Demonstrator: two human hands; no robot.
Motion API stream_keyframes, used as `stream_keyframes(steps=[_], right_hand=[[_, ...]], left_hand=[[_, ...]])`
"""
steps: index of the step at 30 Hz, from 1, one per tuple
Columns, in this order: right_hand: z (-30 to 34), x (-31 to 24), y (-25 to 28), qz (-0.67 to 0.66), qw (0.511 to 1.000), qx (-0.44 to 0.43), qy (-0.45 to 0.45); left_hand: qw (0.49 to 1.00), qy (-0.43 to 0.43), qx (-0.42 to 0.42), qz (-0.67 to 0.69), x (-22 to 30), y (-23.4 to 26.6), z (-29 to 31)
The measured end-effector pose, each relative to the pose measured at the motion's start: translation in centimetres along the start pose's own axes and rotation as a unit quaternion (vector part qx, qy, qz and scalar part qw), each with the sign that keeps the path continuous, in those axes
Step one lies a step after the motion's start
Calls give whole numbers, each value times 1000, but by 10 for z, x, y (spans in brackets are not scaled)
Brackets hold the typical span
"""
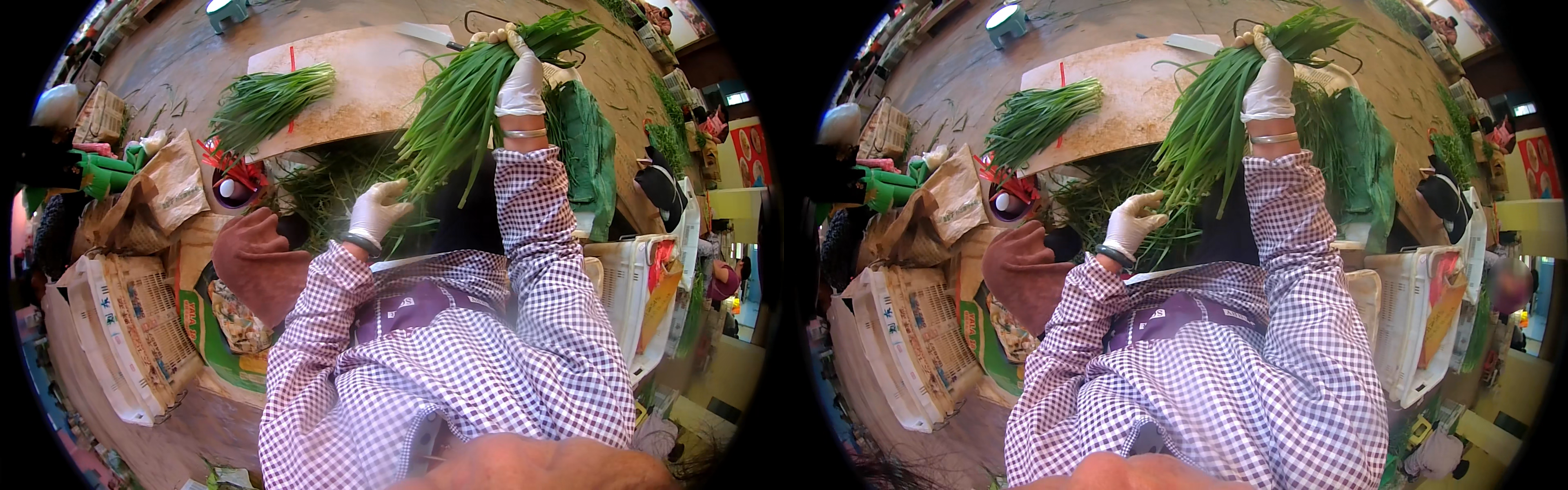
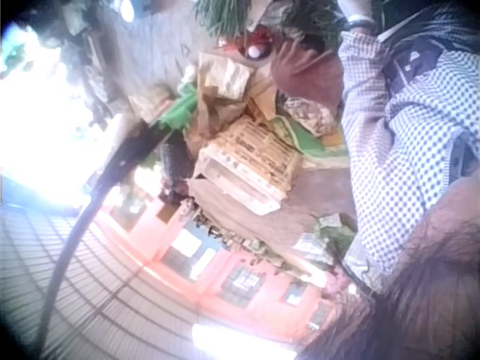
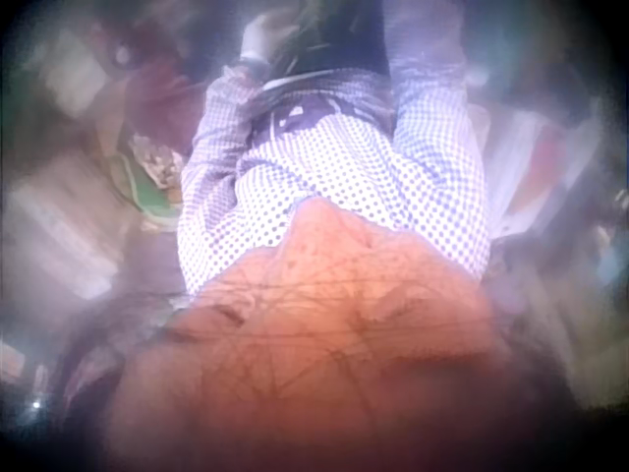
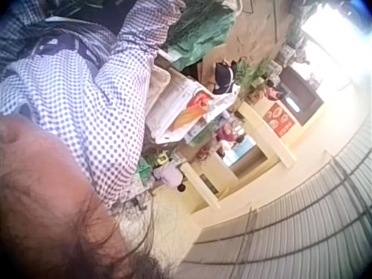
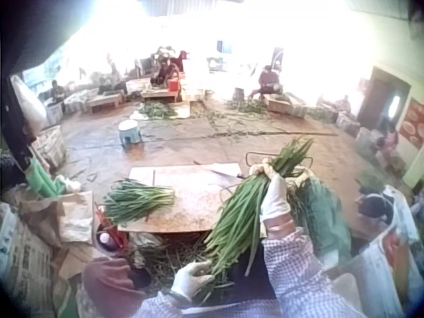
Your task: The person bundles and organizes green vegetables by hand, tying them together and placing them into containers while working on the floor.
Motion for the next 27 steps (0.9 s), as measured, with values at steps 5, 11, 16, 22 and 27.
stream_keyframes(steps=[5,11,16,22,27], right_hand=[[7,5,-8,-39,999,-8,-31],[3,7,-4,-38,999,-8,-37],[16,8,-20,-14,1000,-1,-23],[31,8,-38,-34,996,-57,-52],[32,13,-36,7,997,-37,-64]], left_hand=[[984,61,-24,168,-22,-5,-9],[896,126,-63,421,-53,-6,-4],[809,118,-34,575,-52,-20,-1],[782,141,23,607,-56,-25,-3],[772,195,28,604,-56,-19,-1]])
Point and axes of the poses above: each hand's wrist, its own z-axis away from the middle knuckle, its own y-axis out of the back of the hand, x = y × z, the point moved 3 cm from there along -z, towards the middle knuckle, and after that the axes turned 2 degrees about -x, right-handed, at the moved point
